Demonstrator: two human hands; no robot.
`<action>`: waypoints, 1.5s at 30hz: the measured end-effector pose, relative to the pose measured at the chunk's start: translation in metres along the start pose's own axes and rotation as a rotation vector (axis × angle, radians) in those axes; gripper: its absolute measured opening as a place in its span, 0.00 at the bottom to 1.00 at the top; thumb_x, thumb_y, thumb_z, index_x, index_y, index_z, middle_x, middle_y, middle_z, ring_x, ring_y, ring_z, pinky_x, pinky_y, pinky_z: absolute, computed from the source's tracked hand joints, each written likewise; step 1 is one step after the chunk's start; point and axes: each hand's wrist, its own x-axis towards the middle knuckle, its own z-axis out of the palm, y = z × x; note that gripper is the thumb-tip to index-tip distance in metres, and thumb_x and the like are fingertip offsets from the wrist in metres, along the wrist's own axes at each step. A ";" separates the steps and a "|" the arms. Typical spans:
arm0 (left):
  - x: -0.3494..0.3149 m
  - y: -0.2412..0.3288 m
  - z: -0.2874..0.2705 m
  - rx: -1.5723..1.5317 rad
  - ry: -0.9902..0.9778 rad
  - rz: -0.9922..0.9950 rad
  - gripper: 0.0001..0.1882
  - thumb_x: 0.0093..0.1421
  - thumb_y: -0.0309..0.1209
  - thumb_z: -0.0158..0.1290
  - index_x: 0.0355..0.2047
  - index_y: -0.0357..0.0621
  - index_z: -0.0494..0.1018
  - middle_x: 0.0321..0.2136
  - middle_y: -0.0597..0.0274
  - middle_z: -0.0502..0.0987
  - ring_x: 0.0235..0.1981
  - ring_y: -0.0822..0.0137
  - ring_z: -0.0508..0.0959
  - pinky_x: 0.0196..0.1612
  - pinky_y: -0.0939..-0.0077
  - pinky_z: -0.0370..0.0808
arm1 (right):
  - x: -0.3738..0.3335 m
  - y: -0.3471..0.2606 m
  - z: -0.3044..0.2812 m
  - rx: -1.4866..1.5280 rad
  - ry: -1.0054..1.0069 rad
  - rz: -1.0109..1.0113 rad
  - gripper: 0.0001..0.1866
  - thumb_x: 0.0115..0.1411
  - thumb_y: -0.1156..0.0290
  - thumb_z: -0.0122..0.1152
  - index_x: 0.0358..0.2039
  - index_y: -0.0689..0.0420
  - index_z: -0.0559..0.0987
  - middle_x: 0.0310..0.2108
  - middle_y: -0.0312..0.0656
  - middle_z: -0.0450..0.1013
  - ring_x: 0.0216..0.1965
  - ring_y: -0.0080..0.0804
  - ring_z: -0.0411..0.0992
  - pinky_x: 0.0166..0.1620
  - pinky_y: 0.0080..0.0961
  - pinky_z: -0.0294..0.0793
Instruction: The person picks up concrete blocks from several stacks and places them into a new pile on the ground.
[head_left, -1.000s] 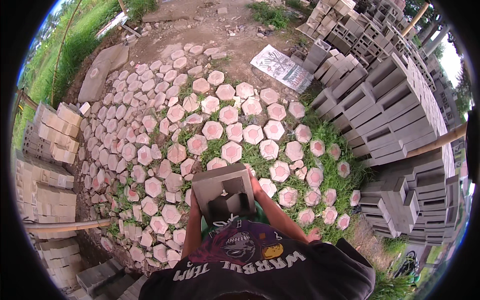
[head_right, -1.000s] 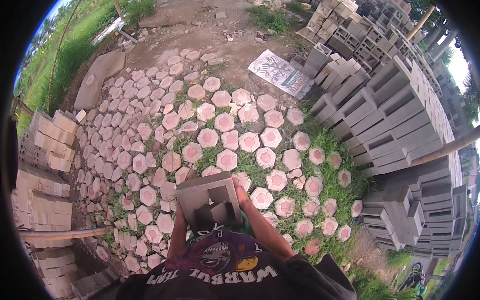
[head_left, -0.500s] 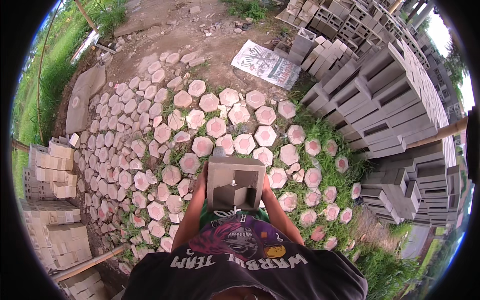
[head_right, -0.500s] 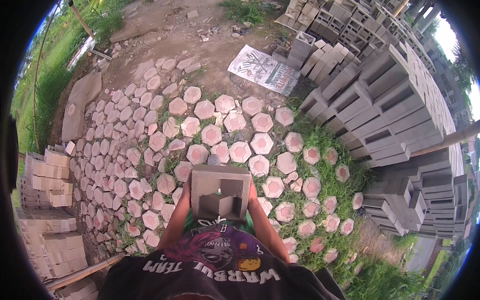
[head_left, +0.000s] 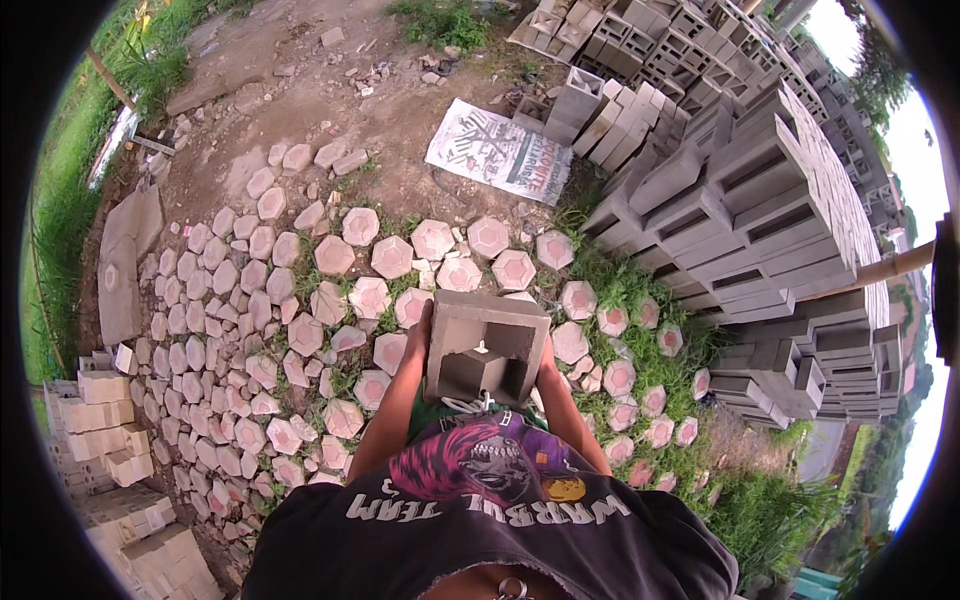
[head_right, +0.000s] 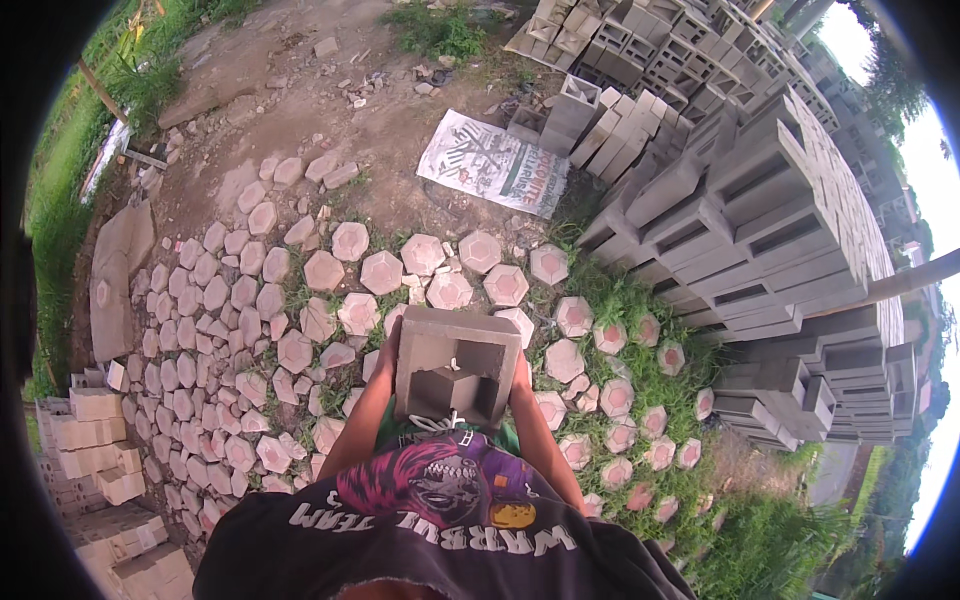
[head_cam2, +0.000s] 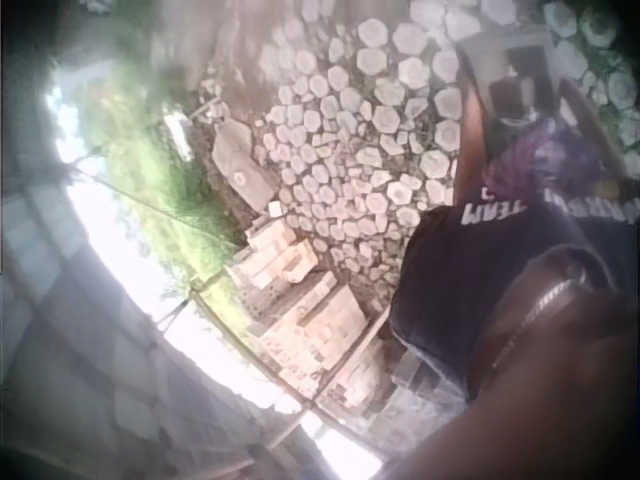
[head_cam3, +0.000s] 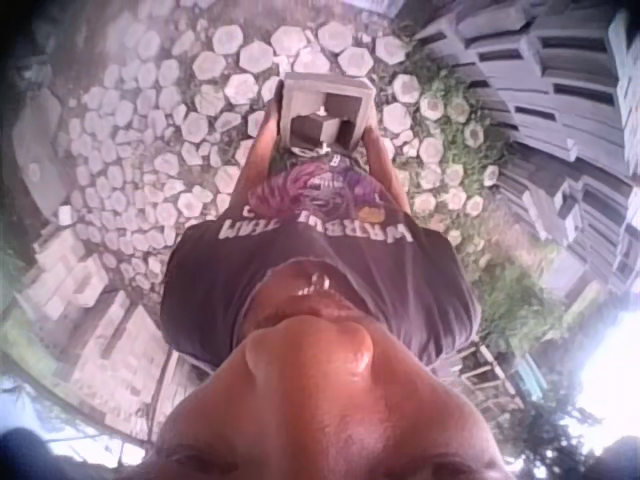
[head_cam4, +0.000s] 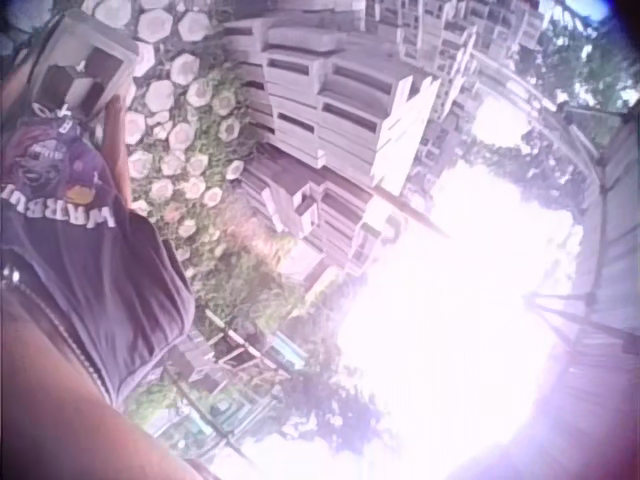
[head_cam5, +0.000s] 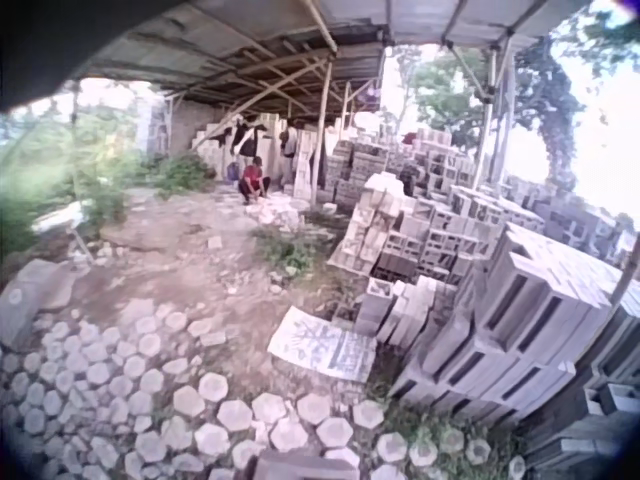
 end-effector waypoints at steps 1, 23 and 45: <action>0.007 0.020 -0.004 -0.046 0.010 0.024 0.44 0.54 0.67 0.39 0.49 0.36 0.71 0.42 0.51 0.75 0.40 0.61 0.75 0.43 0.70 0.69 | 0.012 -0.010 0.023 0.004 0.036 0.032 0.24 0.65 0.51 0.39 0.50 0.55 0.71 0.41 0.36 0.73 0.38 0.28 0.73 0.42 0.24 0.74; 0.206 0.299 0.010 -0.089 0.250 0.120 0.43 0.52 0.67 0.43 0.48 0.37 0.72 0.41 0.54 0.75 0.39 0.63 0.75 0.42 0.69 0.71 | 0.315 -0.139 0.204 -0.044 -0.117 0.059 0.31 0.63 0.44 0.40 0.53 0.58 0.70 0.44 0.39 0.73 0.42 0.30 0.73 0.46 0.27 0.73; 0.442 0.474 0.079 -0.290 0.052 0.122 0.39 0.57 0.63 0.41 0.52 0.40 0.69 0.48 0.54 0.72 0.46 0.61 0.74 0.48 0.68 0.70 | 0.503 -0.332 0.312 -0.078 -0.058 0.089 0.30 0.62 0.45 0.41 0.51 0.57 0.71 0.42 0.37 0.74 0.39 0.30 0.73 0.44 0.28 0.74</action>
